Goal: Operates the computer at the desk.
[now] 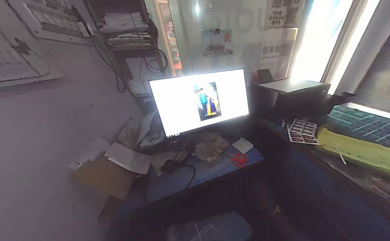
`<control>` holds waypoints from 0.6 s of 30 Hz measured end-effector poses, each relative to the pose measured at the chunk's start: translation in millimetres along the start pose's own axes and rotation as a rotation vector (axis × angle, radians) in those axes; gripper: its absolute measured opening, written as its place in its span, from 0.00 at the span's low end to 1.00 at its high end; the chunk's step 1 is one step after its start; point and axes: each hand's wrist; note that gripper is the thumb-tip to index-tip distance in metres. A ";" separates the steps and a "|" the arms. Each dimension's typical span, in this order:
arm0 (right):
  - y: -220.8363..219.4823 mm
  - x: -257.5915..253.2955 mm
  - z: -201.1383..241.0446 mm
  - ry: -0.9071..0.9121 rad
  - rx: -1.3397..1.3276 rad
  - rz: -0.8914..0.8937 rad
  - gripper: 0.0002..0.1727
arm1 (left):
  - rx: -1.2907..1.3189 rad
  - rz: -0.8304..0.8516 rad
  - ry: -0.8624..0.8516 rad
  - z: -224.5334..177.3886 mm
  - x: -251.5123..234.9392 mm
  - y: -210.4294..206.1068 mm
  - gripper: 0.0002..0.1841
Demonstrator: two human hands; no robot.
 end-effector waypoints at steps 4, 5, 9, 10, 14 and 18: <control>-11.0 -2.2 -13.5 0.011 -0.002 -0.068 0.30 | 0.033 -0.088 -0.009 6.0 -8.1 -12.3 0.32; -13.1 -2.5 -16.3 0.028 0.009 -0.071 0.30 | 0.014 -0.086 -0.012 11.7 -12.3 -18.4 0.33; -10.8 -0.3 -19.7 0.053 0.022 -0.008 0.29 | -0.041 -0.179 -0.096 48.1 -34.4 -55.9 0.36; -10.6 -0.8 -20.4 0.053 0.037 0.008 0.29 | -0.045 -0.220 -0.128 54.1 -37.0 -62.9 0.35; -8.5 -1.3 -23.9 0.026 0.035 -0.007 0.29 | -0.028 -0.112 -0.061 18.2 -25.6 -31.8 0.35; -15.1 -3.0 -31.6 0.010 0.038 0.006 0.30 | 0.083 -0.060 0.011 7.9 -21.8 -25.5 0.36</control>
Point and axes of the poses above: each hand's wrist, its own x-axis away from the middle knuckle, its own y-axis out of the back of the hand, z = x × y, and after that the axes turned 4 degrees about -z, right-handed
